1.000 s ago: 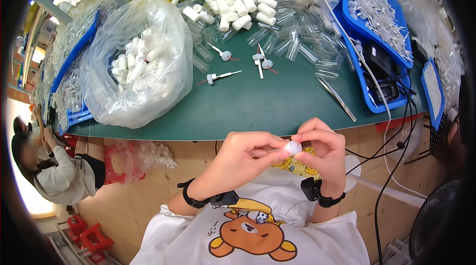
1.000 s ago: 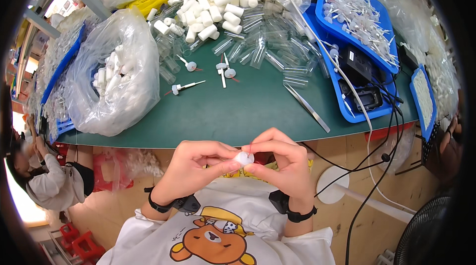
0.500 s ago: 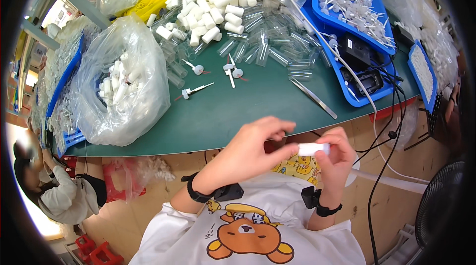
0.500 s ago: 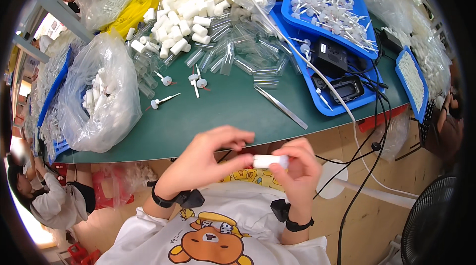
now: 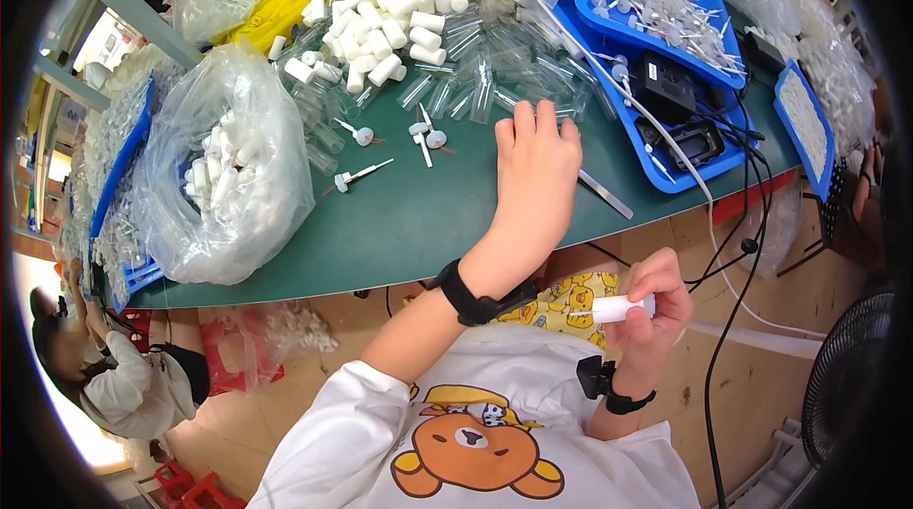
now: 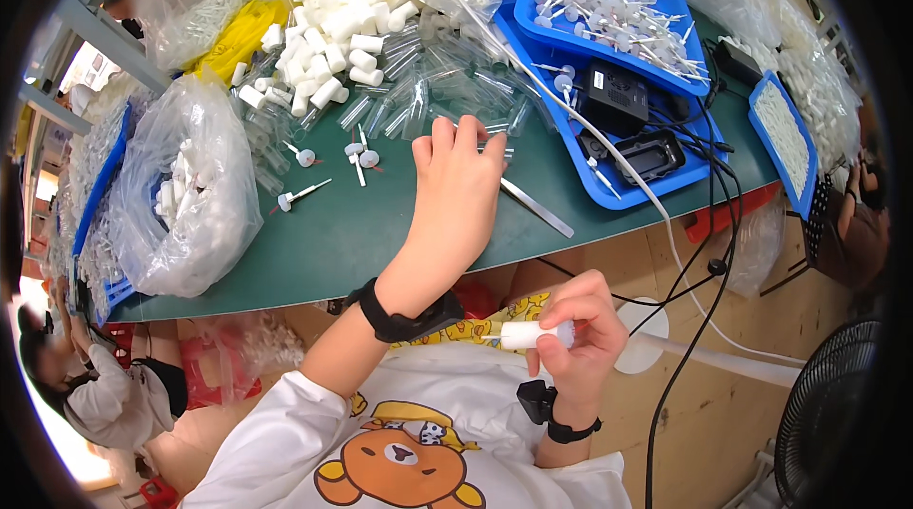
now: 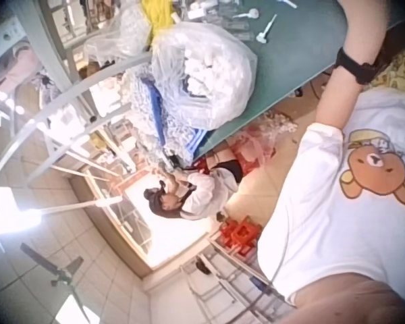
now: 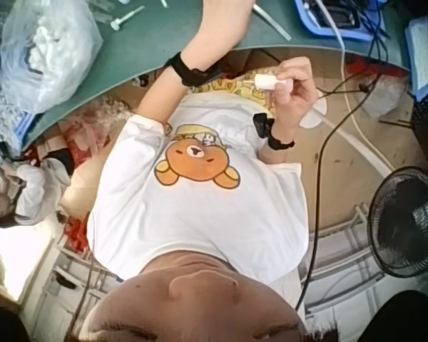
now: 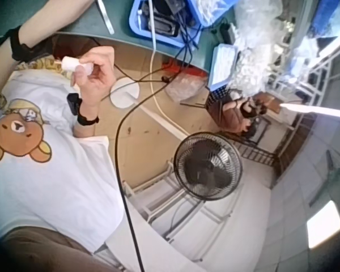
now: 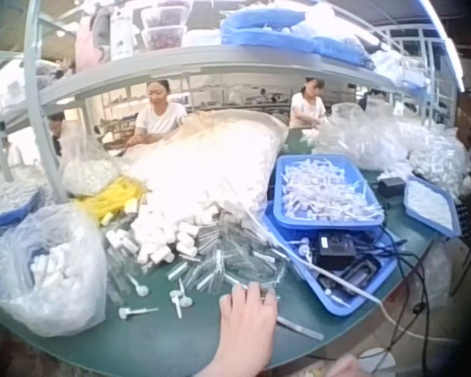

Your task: The person assembles small white cylindrical components by inserting a thin rod into them and then placing them into clear plastic tubes. They handle the components one at a time, repeating the process multiple times.

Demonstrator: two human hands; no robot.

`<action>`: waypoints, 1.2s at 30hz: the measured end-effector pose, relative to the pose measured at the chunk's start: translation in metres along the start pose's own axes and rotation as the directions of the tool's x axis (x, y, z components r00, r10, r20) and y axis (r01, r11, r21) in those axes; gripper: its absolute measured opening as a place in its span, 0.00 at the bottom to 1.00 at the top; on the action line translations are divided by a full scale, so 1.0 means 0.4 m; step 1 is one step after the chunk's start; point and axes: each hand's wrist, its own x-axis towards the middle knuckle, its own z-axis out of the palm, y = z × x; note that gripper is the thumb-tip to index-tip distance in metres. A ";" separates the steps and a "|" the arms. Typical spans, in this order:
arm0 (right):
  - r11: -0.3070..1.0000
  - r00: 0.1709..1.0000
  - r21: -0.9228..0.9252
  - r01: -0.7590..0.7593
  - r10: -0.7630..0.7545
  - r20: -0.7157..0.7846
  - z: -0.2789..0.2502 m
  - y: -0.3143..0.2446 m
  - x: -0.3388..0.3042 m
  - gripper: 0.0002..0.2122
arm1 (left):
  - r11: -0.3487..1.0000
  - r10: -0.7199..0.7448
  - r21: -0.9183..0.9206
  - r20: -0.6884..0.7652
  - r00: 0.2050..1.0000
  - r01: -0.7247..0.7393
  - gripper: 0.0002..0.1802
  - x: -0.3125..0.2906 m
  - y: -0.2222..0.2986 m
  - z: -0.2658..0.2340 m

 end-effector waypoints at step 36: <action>0.932 0.944 -0.322 0.167 -0.057 0.324 0.135 -0.027 0.091 0.10 | 0.566 0.128 -0.820 0.192 0.973 0.087 0.16 -0.239 -0.122 -0.223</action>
